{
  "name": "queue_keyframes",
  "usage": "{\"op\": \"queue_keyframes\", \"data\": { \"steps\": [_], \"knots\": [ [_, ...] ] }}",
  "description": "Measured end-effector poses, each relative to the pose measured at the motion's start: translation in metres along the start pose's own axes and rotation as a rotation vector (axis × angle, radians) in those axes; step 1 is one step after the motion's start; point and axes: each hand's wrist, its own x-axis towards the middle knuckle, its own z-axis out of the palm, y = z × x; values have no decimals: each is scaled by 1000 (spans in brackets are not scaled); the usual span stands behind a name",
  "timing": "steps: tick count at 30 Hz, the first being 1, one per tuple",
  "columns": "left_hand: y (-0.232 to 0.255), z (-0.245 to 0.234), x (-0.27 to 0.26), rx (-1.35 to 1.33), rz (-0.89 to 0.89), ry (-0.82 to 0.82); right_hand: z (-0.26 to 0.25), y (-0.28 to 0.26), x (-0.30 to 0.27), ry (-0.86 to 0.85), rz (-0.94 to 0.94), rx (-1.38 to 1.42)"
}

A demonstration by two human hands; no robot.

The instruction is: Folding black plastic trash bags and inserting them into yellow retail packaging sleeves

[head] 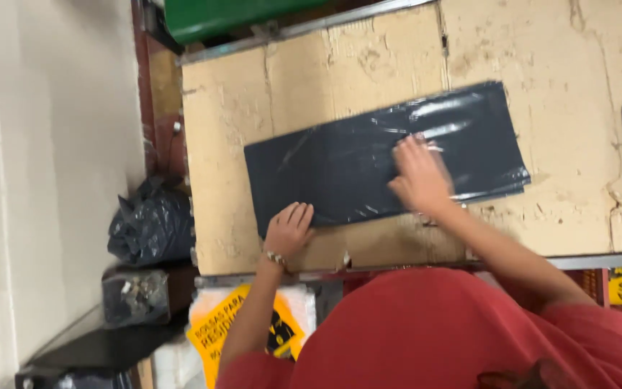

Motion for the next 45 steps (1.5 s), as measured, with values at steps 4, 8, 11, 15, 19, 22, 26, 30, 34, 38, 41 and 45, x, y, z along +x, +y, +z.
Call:
{"op": "queue_keyframes", "data": {
  "steps": [4,8,11,15,19,22,26,30,34,38,41,45],
  "knots": [
    [22,38,-9,35,180,-17,46,-98,-53,-172,-321,161],
    [77,-21,40,-410,299,-885,70,-98,-108,-8,-496,105],
    [88,-34,108,-958,354,-480,22,-75,-116,-146,-441,460],
    [54,34,150,-1227,20,-486,25,-14,-153,-331,-82,898],
    [15,123,149,-1588,-728,-752,8,10,-132,-160,1159,1397],
    [24,112,142,-1264,-705,-435,13,20,-129,60,1337,1797],
    [62,48,147,-741,-514,124,25,45,-159,-135,1132,1404],
    [74,59,153,-561,-626,232,3,63,-173,-213,998,1186],
    [86,31,210,-535,-691,184,-55,53,-165,-207,994,1101],
    [108,49,257,-472,-800,-190,-94,67,-122,-7,720,673],
    [118,-13,264,-503,-612,-51,-141,76,-55,162,447,361],
    [134,-113,237,-456,-323,283,-152,109,3,57,100,414]
  ]
}}
